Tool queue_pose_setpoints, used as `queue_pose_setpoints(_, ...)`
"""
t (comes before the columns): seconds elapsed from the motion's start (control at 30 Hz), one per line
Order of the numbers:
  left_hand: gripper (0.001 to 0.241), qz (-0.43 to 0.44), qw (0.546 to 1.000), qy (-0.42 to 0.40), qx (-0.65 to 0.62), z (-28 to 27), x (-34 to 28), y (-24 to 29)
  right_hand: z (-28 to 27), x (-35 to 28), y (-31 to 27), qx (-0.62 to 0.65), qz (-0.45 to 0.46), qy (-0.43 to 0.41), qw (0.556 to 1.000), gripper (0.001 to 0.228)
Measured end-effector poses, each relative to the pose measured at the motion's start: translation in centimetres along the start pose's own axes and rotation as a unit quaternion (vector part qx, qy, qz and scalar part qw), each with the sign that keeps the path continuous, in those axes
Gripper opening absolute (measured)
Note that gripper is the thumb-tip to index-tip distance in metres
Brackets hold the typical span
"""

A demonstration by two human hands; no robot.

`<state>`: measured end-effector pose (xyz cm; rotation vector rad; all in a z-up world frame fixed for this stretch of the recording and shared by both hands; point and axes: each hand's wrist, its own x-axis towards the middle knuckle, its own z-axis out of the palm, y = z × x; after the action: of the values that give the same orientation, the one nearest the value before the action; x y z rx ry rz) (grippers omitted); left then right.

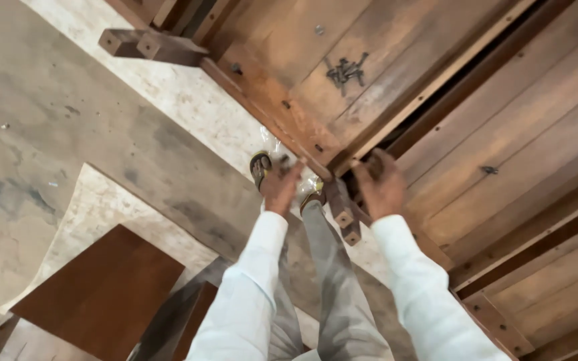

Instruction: The person assembles wooden furniture frames, picking bolts and screws from a pile on an upturned wooden unit and threading them by hand into pre-drilled holes. They align wooden rails and blocks against the frame, hold parts steady with one hand, and tighten fasteners with the other, moving between several furniture units.

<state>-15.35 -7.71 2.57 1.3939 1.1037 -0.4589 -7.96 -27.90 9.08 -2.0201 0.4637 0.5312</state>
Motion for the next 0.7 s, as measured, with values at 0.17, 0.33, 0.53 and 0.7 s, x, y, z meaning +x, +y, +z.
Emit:
queue_pose_setpoints(0.17, 0.071, 0.201, 0.964, 0.169, -0.046, -7.0, 7.0, 1.3, -0.4, -1.1, -4.6, -0.116, -0.131, 0.002, 0.985, 0.042)
queue_pose_setpoints(0.33, 0.085, 0.269, 0.947, 0.168, -0.048, -12.2, 7.8, 12.1, 3.5, 1.7, -8.4, -0.230, -0.261, -0.095, 0.933, 0.074)
queue_pose_setpoints(0.53, 0.065, 0.326, 0.940, 0.103, -0.015, -14.8, 13.0, 13.4, 7.1, 3.0, -9.4, -0.306, -0.254, -0.152, 0.905, 0.112)
queue_pose_setpoints(0.7, 0.046, 0.336, 0.933, 0.129, 0.032, -15.5, 13.4, 14.3, 7.1, 3.6, -9.0, -0.300, -0.247, -0.166, 0.906, 0.109)
